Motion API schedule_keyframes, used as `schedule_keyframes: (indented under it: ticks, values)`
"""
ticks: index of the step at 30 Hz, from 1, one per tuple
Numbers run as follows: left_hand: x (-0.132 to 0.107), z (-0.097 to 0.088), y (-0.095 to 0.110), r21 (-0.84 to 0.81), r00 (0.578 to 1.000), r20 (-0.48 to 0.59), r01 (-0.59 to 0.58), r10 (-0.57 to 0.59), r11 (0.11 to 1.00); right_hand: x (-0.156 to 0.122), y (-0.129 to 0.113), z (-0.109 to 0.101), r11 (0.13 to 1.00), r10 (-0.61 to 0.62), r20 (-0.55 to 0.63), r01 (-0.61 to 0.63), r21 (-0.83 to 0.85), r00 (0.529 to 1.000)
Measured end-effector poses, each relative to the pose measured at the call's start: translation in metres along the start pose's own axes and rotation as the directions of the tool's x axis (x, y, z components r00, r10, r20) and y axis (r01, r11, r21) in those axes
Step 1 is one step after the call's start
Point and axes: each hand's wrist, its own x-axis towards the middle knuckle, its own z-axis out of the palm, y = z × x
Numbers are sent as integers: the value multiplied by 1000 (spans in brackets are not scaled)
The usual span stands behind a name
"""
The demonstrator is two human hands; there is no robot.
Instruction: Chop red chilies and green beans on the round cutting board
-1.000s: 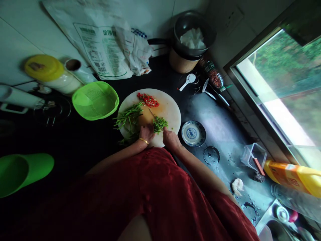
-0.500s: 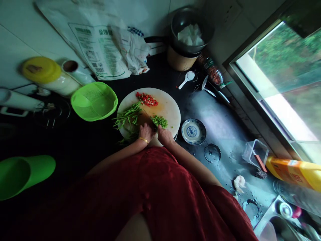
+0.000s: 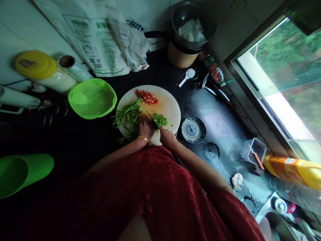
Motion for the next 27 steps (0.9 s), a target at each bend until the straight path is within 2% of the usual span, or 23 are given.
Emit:
schedule_keyframes:
  ticks: [4,7,10,13,17,20,27]
  values:
    - [-2,0,-2,24,1000,22,-2,2,1000,18,-9,6,999,1,-61,1,32,998]
    - [-1,-1,-2,12,1000,-13,-7,7,1000,23,-2,6,996,-19,-108,29,90,994]
    - [4,-5,0,-20,999,-35,-1,0,1000,17,11,1,989,-13,-166,37,143,986]
    - [6,-12,2,-24,999,-34,14,-15,1000,-2,21,-4,989,24,-202,7,151,979]
    - [-3,-23,0,15,998,-36,43,-42,999,-27,19,-7,994,26,-166,-7,112,986]
    - [-11,-26,-4,41,998,-26,57,-56,998,-36,14,-3,996,26,-133,-13,91,991]
    - [-7,-8,-5,67,999,-27,-17,19,998,-21,16,5,999,4,-49,-2,48,999]
